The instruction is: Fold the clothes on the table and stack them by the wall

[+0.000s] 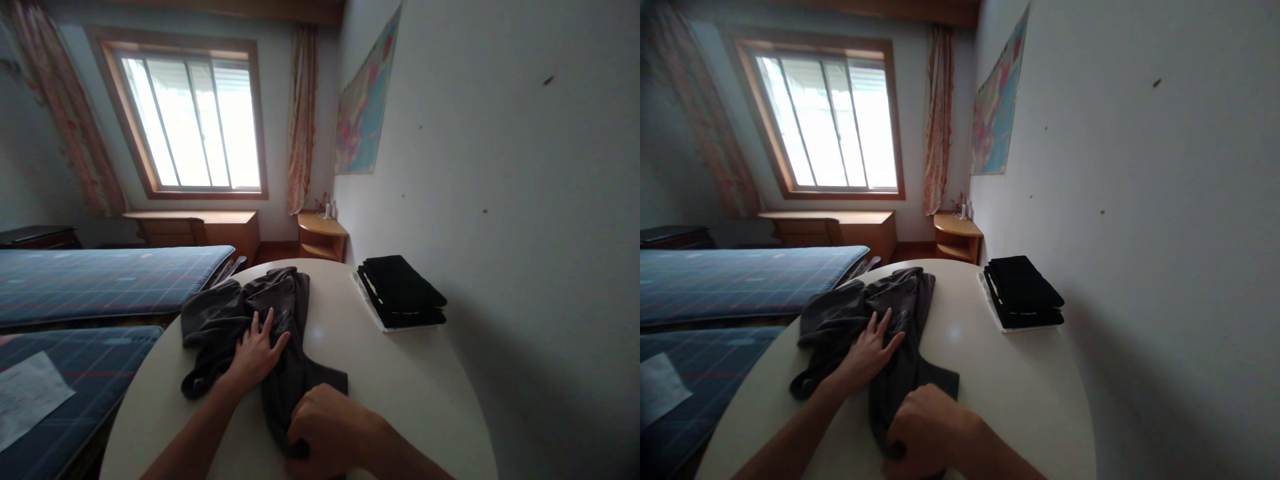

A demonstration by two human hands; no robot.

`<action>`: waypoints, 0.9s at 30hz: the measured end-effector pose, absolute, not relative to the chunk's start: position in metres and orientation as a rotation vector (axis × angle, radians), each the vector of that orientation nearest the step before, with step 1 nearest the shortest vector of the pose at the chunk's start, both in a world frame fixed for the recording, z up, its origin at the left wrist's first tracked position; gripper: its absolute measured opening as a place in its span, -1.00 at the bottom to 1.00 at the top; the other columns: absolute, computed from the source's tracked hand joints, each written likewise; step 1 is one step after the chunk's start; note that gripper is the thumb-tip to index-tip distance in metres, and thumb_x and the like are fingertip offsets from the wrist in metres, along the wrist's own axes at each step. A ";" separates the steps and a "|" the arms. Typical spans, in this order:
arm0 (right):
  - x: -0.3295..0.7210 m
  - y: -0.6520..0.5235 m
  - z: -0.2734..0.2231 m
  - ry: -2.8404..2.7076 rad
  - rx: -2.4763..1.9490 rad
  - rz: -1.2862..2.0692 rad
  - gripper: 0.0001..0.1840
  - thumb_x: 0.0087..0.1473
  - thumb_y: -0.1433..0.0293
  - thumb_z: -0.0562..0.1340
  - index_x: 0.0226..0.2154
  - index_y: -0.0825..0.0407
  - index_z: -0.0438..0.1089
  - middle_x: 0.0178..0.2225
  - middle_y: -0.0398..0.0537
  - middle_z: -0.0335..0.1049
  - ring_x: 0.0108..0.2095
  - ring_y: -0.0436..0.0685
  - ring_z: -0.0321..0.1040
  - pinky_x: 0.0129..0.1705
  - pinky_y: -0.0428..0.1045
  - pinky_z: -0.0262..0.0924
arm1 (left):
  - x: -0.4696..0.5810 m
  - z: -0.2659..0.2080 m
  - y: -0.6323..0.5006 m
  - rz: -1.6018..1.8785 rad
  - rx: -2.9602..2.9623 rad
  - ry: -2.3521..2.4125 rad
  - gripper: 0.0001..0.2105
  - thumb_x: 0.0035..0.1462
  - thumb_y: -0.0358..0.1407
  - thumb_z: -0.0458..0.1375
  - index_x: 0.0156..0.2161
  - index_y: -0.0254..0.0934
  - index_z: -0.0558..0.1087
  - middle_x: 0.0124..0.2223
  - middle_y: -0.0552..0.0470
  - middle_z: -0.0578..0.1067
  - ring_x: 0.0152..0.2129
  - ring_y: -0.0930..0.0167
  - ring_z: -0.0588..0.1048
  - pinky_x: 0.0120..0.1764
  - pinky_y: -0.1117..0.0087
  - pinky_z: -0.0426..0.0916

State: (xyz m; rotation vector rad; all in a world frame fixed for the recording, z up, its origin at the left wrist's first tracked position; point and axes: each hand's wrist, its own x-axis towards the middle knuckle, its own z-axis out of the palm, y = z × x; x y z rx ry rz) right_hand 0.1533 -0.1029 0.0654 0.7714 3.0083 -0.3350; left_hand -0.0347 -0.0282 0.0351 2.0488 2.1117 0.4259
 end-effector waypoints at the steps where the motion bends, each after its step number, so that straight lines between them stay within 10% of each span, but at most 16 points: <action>1: 0.146 -0.108 0.062 3.023 0.605 -0.417 -0.87 0.08 0.29 0.30 -0.37 -0.03 0.56 -0.37 -0.18 0.59 -0.33 0.04 0.49 -0.43 -0.11 0.09 | -0.036 0.032 -0.026 0.400 2.069 2.062 -0.28 0.29 0.06 -0.03 0.43 -0.16 -0.11 0.44 -0.32 -0.11 0.28 -0.10 0.14 0.16 -0.10 0.12; 8: 0.145 -0.092 0.063 3.262 0.787 -0.791 -0.76 0.19 0.25 0.24 -0.39 0.02 0.53 -0.44 -0.19 0.53 -0.43 -0.04 0.41 -0.36 -0.17 0.17 | -0.041 0.035 -0.026 0.338 2.427 1.435 -0.48 0.04 -0.44 0.07 0.14 -0.15 0.47 0.24 -0.08 0.38 0.23 0.19 0.26 0.30 0.08 -0.01; 12: 0.179 -0.058 0.066 3.407 1.617 -0.637 -0.69 0.28 0.30 0.11 -0.01 -0.02 0.45 -0.05 -0.01 0.52 -0.02 0.10 0.41 0.06 -0.01 0.20 | -0.035 0.054 -0.041 0.349 2.376 1.006 -0.57 -0.10 -0.52 0.05 -0.19 -0.12 0.63 0.06 0.06 0.51 0.00 0.32 0.46 0.14 0.34 0.26; 16: 0.213 -0.034 0.058 3.221 1.765 -0.264 -0.55 0.30 0.19 0.09 0.17 -0.06 0.33 0.23 0.00 0.28 0.31 0.23 0.04 0.36 0.24 -0.27 | -0.024 0.069 -0.059 0.191 2.223 0.646 -0.61 -0.18 -0.56 0.03 -0.39 -0.13 0.64 -0.12 0.15 0.59 -0.15 0.39 0.52 0.02 0.47 0.35; 22: 0.221 -0.052 0.070 2.694 1.973 -0.191 -0.39 0.25 -0.03 0.06 0.04 0.06 0.47 -0.03 0.20 0.51 0.04 0.37 0.39 0.14 0.24 0.12 | -0.044 0.066 -0.053 0.182 2.320 0.980 -0.61 -0.19 -0.59 -0.01 -0.41 -0.16 0.60 -0.21 0.11 0.61 -0.19 0.36 0.53 0.05 0.34 0.34; 27: 0.201 -0.103 0.097 2.388 1.946 -0.279 -0.35 0.24 -0.02 0.03 -0.23 0.15 0.59 -0.22 0.36 0.56 -0.17 0.47 0.51 -0.18 0.20 0.30 | -0.071 0.057 -0.035 0.246 2.484 1.653 -0.54 0.00 -0.62 -0.04 -0.20 -0.11 0.57 0.05 0.05 0.53 0.19 0.15 0.31 0.28 -0.15 -0.11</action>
